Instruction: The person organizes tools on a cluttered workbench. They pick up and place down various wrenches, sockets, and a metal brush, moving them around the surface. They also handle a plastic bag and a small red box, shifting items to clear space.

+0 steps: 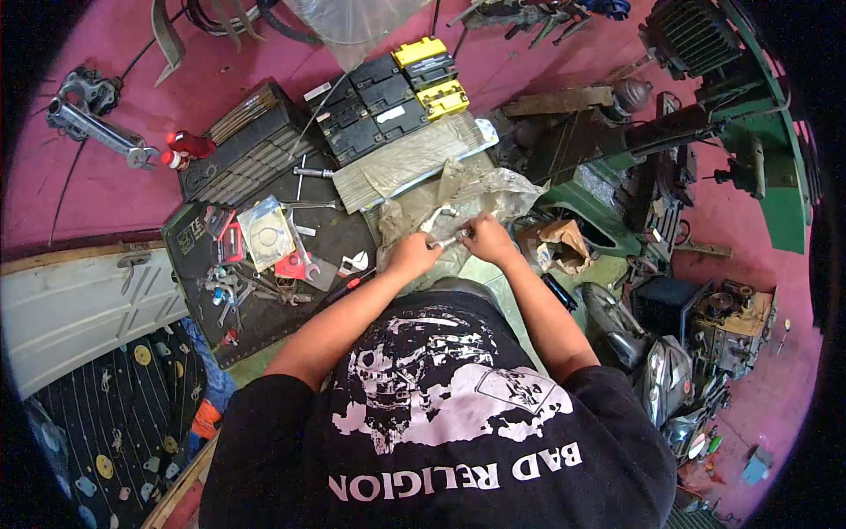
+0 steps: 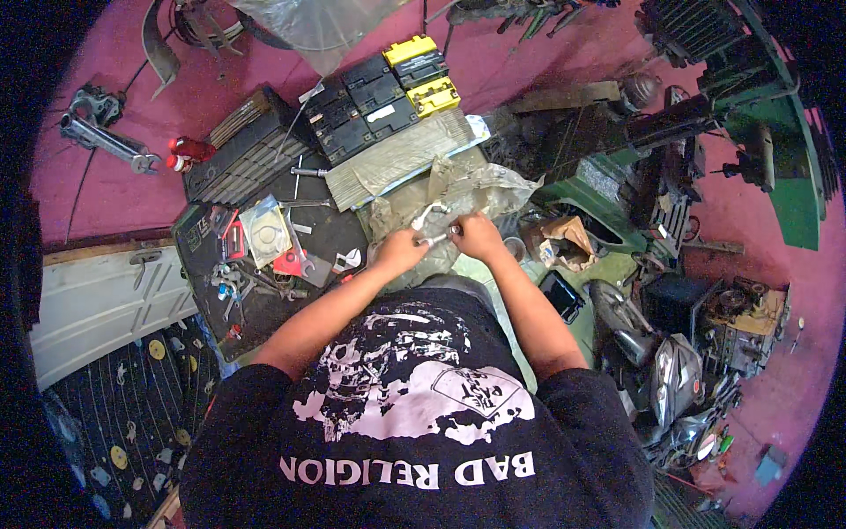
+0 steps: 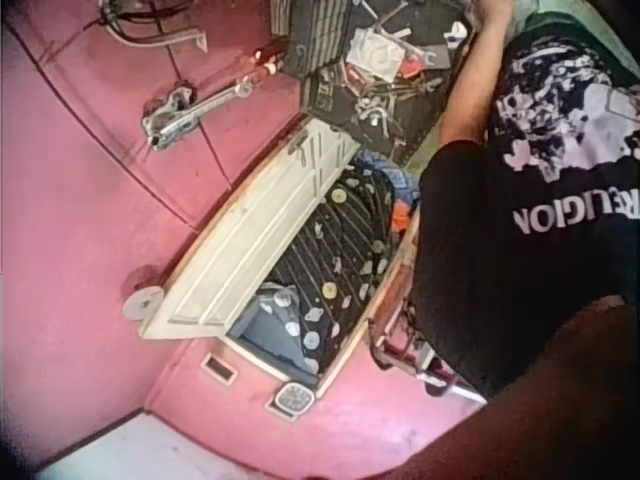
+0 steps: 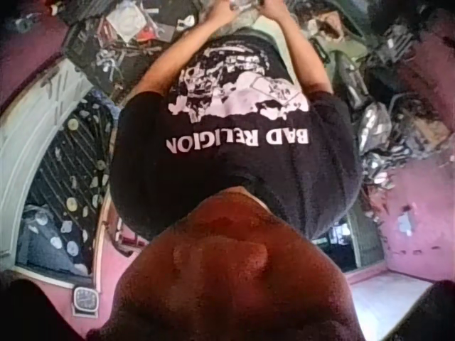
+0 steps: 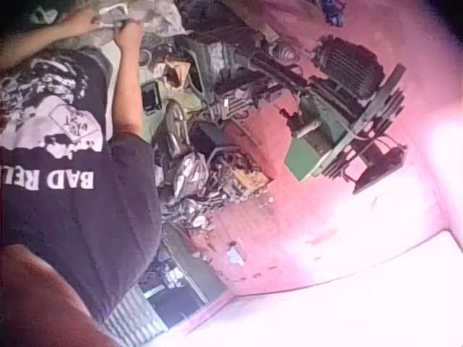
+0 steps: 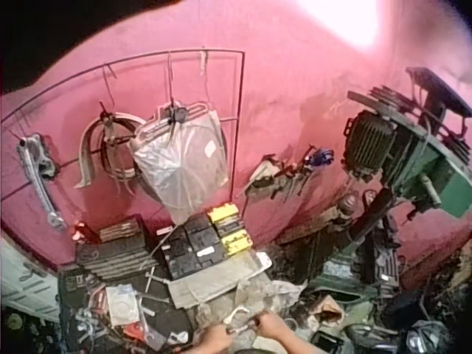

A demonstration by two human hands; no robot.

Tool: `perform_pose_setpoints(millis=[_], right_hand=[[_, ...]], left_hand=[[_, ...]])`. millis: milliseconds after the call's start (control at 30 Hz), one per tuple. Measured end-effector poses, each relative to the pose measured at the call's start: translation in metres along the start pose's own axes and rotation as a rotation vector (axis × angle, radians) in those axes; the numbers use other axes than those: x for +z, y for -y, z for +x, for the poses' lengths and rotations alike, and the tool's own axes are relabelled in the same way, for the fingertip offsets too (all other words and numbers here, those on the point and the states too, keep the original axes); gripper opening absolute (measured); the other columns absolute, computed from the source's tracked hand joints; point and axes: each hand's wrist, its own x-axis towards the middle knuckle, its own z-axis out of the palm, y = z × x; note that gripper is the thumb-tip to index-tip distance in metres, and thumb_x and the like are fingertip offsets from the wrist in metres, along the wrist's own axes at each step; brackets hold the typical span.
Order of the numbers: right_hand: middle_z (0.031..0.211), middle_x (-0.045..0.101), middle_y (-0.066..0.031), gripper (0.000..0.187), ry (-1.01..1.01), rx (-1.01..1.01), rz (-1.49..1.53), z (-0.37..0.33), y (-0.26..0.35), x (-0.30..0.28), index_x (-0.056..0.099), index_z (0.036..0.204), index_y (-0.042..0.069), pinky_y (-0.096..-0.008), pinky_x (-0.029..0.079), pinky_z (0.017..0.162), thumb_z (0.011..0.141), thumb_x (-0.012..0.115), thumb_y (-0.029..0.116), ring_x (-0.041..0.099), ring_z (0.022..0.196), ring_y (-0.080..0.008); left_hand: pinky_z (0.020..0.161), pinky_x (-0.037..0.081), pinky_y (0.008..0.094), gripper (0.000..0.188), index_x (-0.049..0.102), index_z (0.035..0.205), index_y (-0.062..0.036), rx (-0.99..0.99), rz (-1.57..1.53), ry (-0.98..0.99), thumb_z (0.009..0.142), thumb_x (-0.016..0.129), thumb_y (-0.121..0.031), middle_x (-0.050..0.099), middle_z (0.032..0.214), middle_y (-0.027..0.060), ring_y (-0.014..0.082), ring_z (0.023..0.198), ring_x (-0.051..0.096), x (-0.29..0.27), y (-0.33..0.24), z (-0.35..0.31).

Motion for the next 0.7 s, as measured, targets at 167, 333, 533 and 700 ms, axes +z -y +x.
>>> perform_pose_setpoints(millis=[167,333,533,700], right_hand=[[0.093,0.073,-0.0209,0.04,0.161,0.267,-0.031,0.024,-0.011,-0.002,0.077,0.093,0.005,-0.0478,0.055,0.08,0.085,0.072,0.043,0.071,0.089,-0.0382],[0.095,0.074,-0.0207,0.049,0.165,0.415,-0.122,0.044,0.006,-0.004,0.078,0.089,0.007,-0.0473,0.056,0.081,0.084,0.072,0.055,0.072,0.092,-0.0372],[0.09,0.074,-0.0194,0.052,0.067,0.366,-0.185,0.045,0.015,0.007,0.077,0.091,0.007,-0.0471,0.057,0.078,0.081,0.074,0.059,0.072,0.088,-0.0364],[0.089,0.073,-0.0196,0.049,0.025,0.364,-0.115,0.031,0.012,0.018,0.074,0.09,0.006,-0.0472,0.057,0.077,0.08,0.076,0.053,0.072,0.087,-0.0366]], left_hand=[[0.088,0.054,0.0458,0.045,0.073,0.112,-0.0072,-0.054,-0.028,-0.019,0.081,0.075,-0.04,0.073,0.102,0.021,0.0378,0.098,0.07,0.026,0.014,0.014],[0.085,0.055,0.0441,0.046,0.075,0.107,-0.0061,-0.096,-0.11,-0.035,0.08,0.077,-0.044,0.074,0.097,0.0192,0.037,0.092,0.07,0.03,0.02,0.013],[0.078,0.054,0.0474,0.05,0.076,0.086,-0.0023,-0.148,-0.068,-0.135,0.081,0.073,-0.052,0.072,0.085,0.0219,0.0388,0.083,0.07,0.033,0.031,0.008],[0.075,0.052,0.0507,0.052,0.075,0.083,-0.0011,-0.166,0.002,-0.095,0.087,0.067,-0.053,0.07,0.084,0.0239,0.0417,0.082,0.069,0.025,0.021,0.01]])
